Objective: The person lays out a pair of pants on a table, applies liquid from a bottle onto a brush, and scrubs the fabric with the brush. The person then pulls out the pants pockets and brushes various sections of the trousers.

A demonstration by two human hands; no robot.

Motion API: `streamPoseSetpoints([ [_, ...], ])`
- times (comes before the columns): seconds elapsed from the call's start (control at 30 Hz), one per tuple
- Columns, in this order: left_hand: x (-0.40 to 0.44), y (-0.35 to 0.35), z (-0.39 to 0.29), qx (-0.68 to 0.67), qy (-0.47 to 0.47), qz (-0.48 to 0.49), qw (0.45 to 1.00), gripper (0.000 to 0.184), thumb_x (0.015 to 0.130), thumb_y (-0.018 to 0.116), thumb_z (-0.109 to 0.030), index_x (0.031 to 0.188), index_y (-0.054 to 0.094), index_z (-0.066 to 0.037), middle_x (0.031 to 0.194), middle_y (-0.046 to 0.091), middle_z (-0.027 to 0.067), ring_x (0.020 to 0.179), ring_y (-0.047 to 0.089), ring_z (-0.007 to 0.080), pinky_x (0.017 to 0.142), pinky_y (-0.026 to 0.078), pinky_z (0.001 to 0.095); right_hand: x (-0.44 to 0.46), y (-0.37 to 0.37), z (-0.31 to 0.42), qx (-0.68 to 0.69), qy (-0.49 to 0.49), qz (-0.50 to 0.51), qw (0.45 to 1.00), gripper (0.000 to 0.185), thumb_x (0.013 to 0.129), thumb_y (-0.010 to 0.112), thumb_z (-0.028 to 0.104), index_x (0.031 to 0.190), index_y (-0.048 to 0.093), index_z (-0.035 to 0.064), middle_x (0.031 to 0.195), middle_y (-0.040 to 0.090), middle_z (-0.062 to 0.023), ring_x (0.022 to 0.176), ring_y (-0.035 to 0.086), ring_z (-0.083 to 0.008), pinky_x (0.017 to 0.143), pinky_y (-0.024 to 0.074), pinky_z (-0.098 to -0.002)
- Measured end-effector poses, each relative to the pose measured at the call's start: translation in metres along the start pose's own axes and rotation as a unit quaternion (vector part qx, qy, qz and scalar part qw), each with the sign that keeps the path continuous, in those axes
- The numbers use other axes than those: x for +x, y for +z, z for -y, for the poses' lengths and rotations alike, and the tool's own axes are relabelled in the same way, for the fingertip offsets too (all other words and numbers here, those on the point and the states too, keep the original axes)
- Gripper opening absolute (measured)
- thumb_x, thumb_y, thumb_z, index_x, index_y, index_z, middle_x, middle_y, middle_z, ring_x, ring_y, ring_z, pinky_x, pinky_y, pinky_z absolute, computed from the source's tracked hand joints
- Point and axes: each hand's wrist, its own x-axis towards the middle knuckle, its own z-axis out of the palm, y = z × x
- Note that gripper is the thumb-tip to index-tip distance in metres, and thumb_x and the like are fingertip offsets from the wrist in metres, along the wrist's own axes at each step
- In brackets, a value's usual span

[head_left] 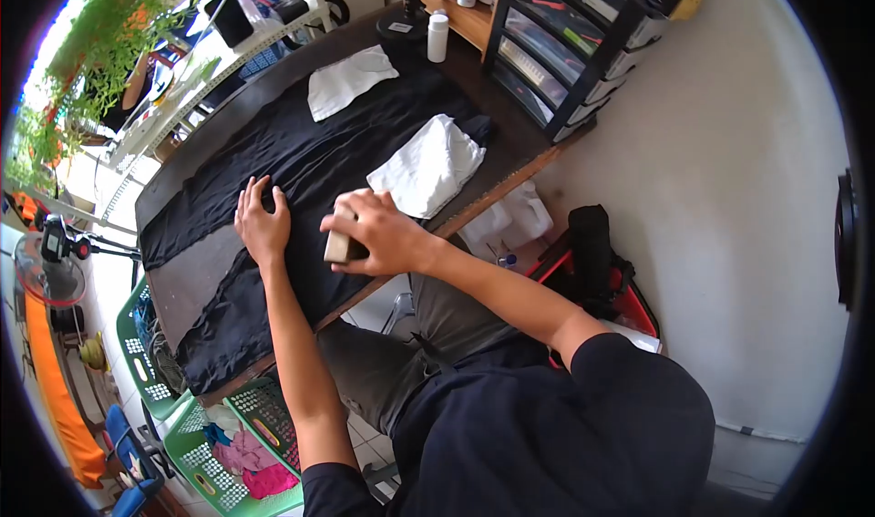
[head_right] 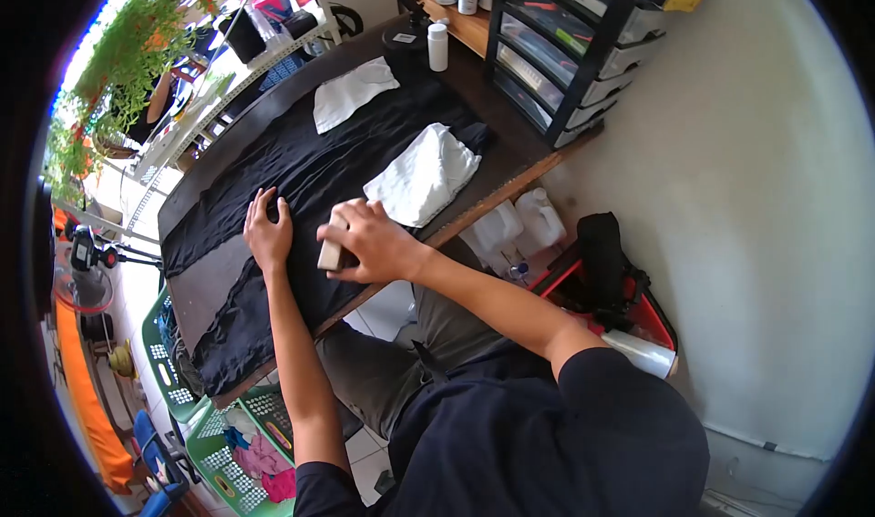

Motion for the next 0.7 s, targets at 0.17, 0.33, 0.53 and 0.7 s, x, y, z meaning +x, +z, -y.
streamPoseSetpoints([
  [0.17, -0.003, -0.009, -0.006, 0.106, 0.068, -0.106, 0.986, 0.037, 0.101, 0.071, -0.026, 0.131, 0.077, -0.007, 0.147, 0.072, 0.0163, 0.137, 0.066, 0.0368, 0.118, 0.048, 0.0488, -0.010, 0.003, -0.004, -0.005, -0.038, 0.005, 0.999, 0.066, 0.083, 0.089, 0.037, 0.141, 0.063, 0.0183, 0.138, 0.055, -0.0202, 0.122, 0.056, -0.0370, 0.107, 0.0430, -0.0496],
  [0.33, -0.053, -0.087, -0.090, -0.145, 0.040, -0.119, 0.981, 0.026, 0.102, 0.070, -0.013, 0.126, 0.075, -0.004, 0.138, 0.076, 0.0148, 0.132, 0.069, 0.0343, 0.115, 0.051, 0.0449, -0.021, 0.003, -0.001, -0.014, -0.074, 0.047, 0.996, 0.069, 0.083, 0.087, 0.038, 0.144, 0.062, 0.0162, 0.139, 0.055, -0.0227, 0.127, 0.056, -0.0396, 0.110, 0.0416, -0.0518],
  [0.53, -0.121, -0.078, -0.108, -0.193, 0.002, -0.034, 0.981, 0.034, 0.096, 0.073, -0.006, 0.130, 0.074, -0.005, 0.146, 0.069, 0.0181, 0.134, 0.067, 0.0366, 0.115, 0.049, 0.0450, -0.016, 0.000, 0.002, 0.000, -0.027, -0.014, 1.000, 0.070, 0.082, 0.087, 0.031, 0.147, 0.064, 0.0178, 0.150, 0.054, -0.0216, 0.132, 0.059, -0.0404, 0.114, 0.0385, -0.0506],
  [0.7, -0.152, -0.054, -0.097, -0.144, -0.039, -0.049, 0.988, 0.033, 0.100, 0.072, -0.016, 0.132, 0.074, -0.006, 0.148, 0.069, 0.0142, 0.138, 0.064, 0.0341, 0.115, 0.048, 0.0430, -0.019, -0.010, 0.005, 0.025, -0.098, 0.040, 0.994, 0.075, 0.077, 0.089, 0.029, 0.147, 0.062, 0.0201, 0.149, 0.053, -0.0196, 0.126, 0.060, -0.0371, 0.111, 0.0405, -0.0479],
])
